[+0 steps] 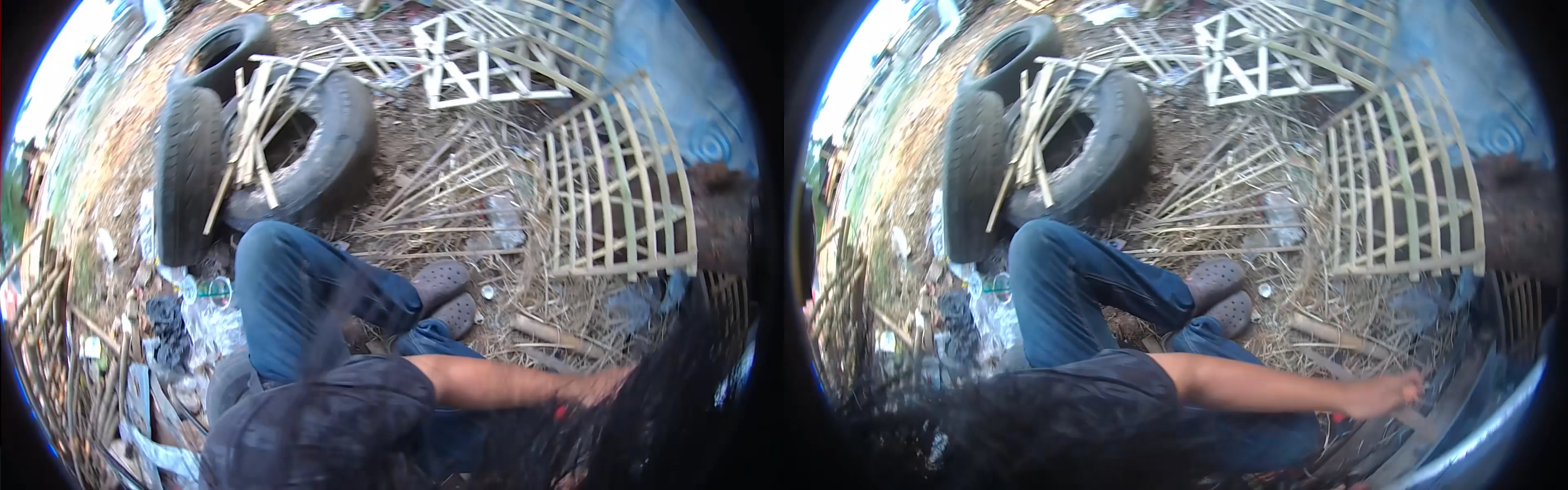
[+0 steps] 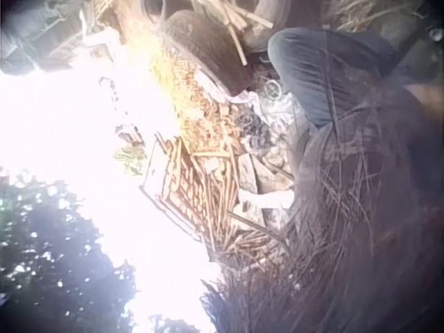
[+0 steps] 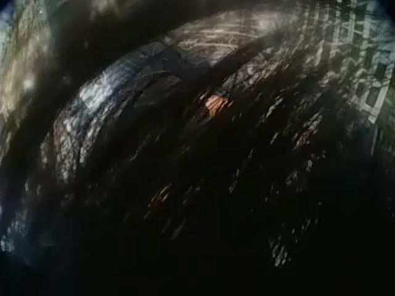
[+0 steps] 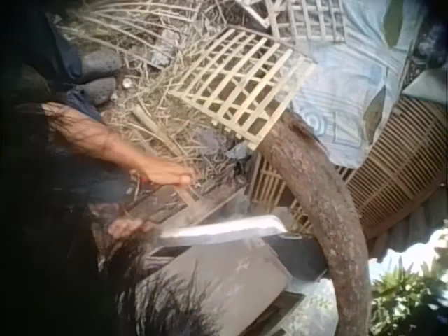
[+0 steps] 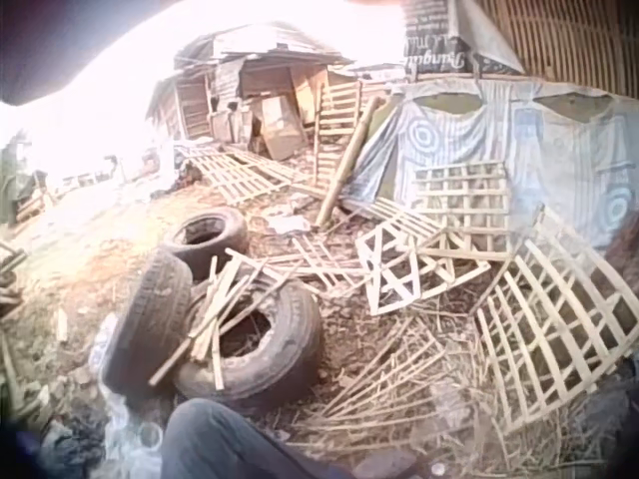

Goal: The person shaves a thin strip of wood using a large knife by holding the wood against their leg and drawing the blade toward themselves.

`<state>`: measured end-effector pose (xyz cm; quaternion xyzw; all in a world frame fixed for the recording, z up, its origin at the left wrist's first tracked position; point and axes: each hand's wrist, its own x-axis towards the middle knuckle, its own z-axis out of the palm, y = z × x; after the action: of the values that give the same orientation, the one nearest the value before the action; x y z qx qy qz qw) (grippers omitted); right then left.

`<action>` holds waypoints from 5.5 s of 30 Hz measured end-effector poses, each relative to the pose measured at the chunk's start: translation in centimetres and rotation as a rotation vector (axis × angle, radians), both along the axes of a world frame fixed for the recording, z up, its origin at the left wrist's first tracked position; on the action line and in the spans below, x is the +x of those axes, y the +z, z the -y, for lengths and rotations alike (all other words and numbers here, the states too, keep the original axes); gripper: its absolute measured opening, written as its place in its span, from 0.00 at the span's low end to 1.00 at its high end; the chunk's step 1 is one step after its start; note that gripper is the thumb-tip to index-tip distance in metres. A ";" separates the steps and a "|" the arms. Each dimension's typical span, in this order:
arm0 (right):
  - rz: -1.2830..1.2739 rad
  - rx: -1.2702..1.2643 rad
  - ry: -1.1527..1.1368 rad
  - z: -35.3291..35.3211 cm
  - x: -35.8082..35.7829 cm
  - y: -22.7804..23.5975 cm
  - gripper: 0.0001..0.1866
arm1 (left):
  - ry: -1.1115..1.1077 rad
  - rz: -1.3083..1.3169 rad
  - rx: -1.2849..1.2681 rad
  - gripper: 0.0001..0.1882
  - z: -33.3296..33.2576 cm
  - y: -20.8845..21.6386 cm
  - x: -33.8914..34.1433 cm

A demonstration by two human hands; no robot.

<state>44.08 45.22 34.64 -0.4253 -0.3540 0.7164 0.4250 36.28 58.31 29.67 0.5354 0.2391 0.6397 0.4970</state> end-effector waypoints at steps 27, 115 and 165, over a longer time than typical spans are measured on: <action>0.188 -0.149 0.428 1.1 -21.0 -3.9 0.18 | 1.687 -1.250 -1.577 0.30 51.7 -9.6 -48.5; 0.218 0.272 0.001 -2.5 -7.8 -2.9 0.18 | -0.864 -0.554 -1.075 0.65 9.0 9.0 -21.0; 0.140 0.112 0.291 2.6 0.5 0.7 0.16 | -0.211 0.004 -0.598 0.16 7.0 -7.5 -8.2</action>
<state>44.60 42.63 35.37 -0.3942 -0.4801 0.7180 0.3141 28.12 51.27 22.13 0.3858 0.3588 0.4871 0.6966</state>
